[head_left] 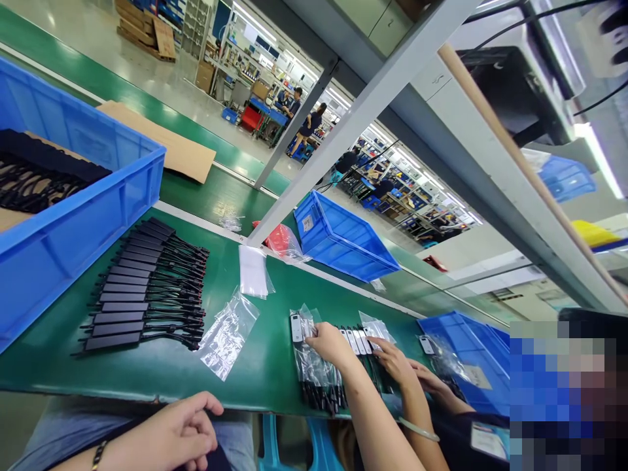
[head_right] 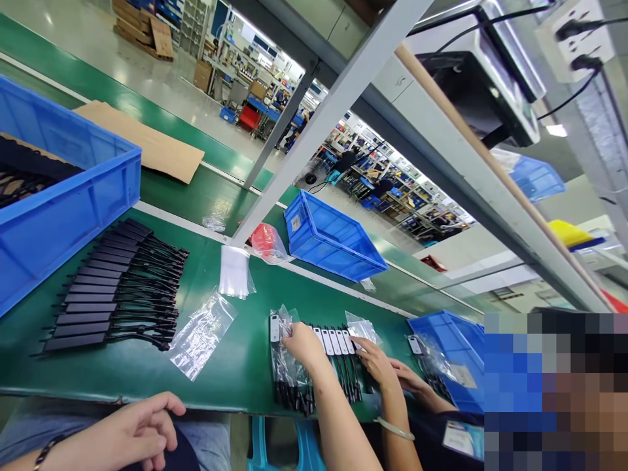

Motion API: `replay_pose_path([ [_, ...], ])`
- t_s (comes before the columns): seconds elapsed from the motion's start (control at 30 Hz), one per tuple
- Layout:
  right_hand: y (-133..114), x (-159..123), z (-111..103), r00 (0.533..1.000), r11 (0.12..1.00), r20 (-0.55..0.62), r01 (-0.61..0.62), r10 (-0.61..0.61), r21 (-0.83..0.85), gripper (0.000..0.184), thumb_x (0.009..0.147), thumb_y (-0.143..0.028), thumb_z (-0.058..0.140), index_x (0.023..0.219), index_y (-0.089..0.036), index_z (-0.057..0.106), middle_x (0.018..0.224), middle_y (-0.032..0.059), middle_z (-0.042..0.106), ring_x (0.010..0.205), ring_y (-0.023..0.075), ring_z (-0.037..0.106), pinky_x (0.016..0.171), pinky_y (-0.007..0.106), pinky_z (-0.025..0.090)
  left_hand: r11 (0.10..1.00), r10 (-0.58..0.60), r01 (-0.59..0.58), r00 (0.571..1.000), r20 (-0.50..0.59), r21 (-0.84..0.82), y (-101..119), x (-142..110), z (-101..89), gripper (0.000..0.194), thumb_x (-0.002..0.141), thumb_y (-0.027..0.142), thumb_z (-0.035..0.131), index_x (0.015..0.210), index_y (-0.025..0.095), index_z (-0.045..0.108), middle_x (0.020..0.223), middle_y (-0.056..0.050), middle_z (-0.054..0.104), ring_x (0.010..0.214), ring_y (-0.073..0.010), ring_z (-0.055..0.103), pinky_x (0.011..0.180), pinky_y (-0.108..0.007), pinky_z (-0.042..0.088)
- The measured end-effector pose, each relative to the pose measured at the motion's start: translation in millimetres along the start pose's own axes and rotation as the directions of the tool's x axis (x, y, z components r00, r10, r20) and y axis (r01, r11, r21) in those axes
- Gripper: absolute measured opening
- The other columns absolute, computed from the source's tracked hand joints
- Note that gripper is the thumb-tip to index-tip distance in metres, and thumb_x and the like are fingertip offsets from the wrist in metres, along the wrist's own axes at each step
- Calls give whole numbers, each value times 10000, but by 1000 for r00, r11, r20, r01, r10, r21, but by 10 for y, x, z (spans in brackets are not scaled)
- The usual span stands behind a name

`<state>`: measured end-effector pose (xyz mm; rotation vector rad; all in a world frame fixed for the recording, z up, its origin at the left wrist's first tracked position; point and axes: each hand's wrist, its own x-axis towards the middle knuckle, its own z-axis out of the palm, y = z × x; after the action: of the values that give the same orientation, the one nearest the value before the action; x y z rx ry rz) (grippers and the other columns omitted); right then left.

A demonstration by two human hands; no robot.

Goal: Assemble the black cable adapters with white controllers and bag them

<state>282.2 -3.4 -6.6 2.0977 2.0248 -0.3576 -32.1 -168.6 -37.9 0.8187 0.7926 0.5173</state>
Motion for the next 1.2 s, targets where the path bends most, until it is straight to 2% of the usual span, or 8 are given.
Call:
replay_pose_path([
  [0.13,24,-80,-97,1000,1000,-17,-5,4,-27,116,689,-220,555,596,-170,509,578,27,551,546,135,498,497,225,250,895,216,-60,925,-312,442,48,-307,-348,258,815,384,467,1027,256,539,888,-43,588,761,-187,561,697,-300,450],
  [0.27,-92,-263,-246,982,995,-187,-32,14,-93,148,747,-317,539,692,-185,500,619,23,558,560,150,500,495,236,243,398,695,149,595,-404,905,131,-649,-855,239,769,427,525,906,239,577,980,-61,543,972,-251,489,911,-393,340],
  [0.33,-259,-387,-281,961,995,-275,0,-28,-102,167,785,-345,502,717,-194,489,629,18,551,553,151,494,495,243,247,222,750,396,515,-416,891,194,-770,-1031,345,768,499,477,929,207,565,988,-80,519,973,-280,476,889,-438,346],
  [0.53,-1143,-703,-71,848,896,-305,442,-434,-45,111,801,-234,500,698,-201,523,686,11,546,580,136,515,523,242,296,34,707,574,565,-426,818,265,-859,-1123,223,780,365,462,864,185,565,929,-96,529,867,-251,499,739,-364,392],
  [0.67,-1827,-800,209,728,769,-309,639,-613,-20,68,756,-151,530,759,-211,563,757,10,549,555,121,513,491,239,300,142,702,478,569,-429,867,267,-903,-1064,155,763,330,504,787,204,591,895,-85,559,869,-250,508,757,-358,392],
  [0.9,-2287,-786,421,525,536,-316,842,-791,56,136,796,-165,472,880,-204,572,833,23,556,622,124,520,521,233,330,689,559,77,577,-595,721,564,-983,-772,254,713,352,631,937,234,607,889,-41,655,803,-209,599,716,-239,460],
  [1.0,-2162,-818,299,559,500,-304,828,-771,255,152,819,-171,438,727,-190,558,671,-3,519,584,110,471,533,219,315,861,487,-151,518,-703,485,752,-815,-654,421,724,369,620,1093,206,500,834,-40,652,717,-194,621,654,-266,495],
  [1.2,-1911,-928,259,725,531,-140,609,-675,589,321,852,-261,435,544,-176,412,521,-41,396,512,85,369,483,209,241,913,400,-341,647,-649,223,866,-333,-610,434,737,384,603,1068,161,433,681,-20,639,556,-162,596,505,-262,482],
])
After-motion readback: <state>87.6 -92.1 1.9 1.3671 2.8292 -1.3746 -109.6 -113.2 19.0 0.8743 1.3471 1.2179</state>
